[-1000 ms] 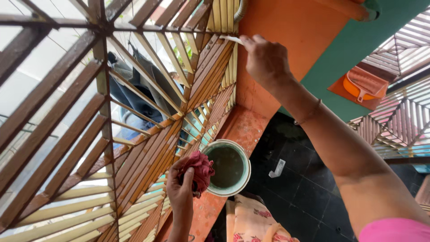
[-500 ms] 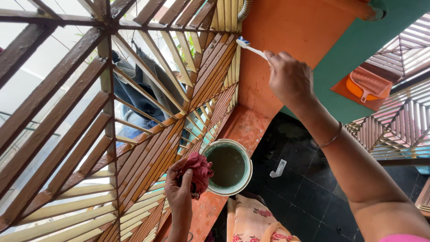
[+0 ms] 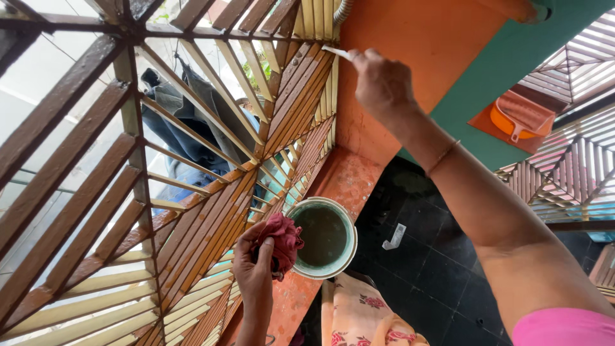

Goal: The person is painting a wooden slatted screen using a paintbrush and a bucket of paint, while holding a cloth in their other hand.

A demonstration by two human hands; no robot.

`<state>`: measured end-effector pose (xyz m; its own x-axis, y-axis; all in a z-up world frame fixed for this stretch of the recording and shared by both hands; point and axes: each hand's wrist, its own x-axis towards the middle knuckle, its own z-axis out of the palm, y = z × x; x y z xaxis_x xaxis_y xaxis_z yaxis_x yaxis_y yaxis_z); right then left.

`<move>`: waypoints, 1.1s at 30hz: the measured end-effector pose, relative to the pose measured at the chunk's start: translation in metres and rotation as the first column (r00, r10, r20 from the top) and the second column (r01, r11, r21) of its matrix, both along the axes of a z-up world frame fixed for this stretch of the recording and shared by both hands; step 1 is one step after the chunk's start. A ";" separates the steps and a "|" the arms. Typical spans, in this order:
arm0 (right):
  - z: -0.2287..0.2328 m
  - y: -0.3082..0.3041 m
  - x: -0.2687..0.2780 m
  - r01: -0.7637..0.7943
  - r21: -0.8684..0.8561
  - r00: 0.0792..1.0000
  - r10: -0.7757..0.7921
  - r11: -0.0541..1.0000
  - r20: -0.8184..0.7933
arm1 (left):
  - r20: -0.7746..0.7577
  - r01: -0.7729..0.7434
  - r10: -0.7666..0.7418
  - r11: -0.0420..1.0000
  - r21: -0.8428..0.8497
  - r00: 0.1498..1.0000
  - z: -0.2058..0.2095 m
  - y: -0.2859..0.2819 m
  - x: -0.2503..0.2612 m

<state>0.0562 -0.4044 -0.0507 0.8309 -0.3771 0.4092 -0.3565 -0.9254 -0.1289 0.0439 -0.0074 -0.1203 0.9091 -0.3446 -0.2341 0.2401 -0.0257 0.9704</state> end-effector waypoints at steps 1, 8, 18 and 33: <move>0.005 -0.005 -0.002 0.031 0.003 0.999 -0.031 1.000 0.008 | 0.004 0.000 0.000 1.000 0.000 1.000 0.001 -0.001 0.000; -0.001 0.008 -0.010 0.015 0.001 0.996 -0.015 1.000 0.083 | 0.009 0.025 -0.024 0.997 -0.071 1.000 0.003 -0.008 -0.001; -0.018 -0.007 -0.037 0.072 0.193 0.997 -0.077 0.978 0.017 | -0.082 0.039 -0.044 0.997 -0.063 0.996 0.006 -0.017 0.000; -0.040 -0.039 -0.001 0.069 -0.047 0.996 -0.066 0.996 0.059 | 0.028 0.054 -0.053 0.998 -0.029 0.998 -0.005 -0.034 -0.006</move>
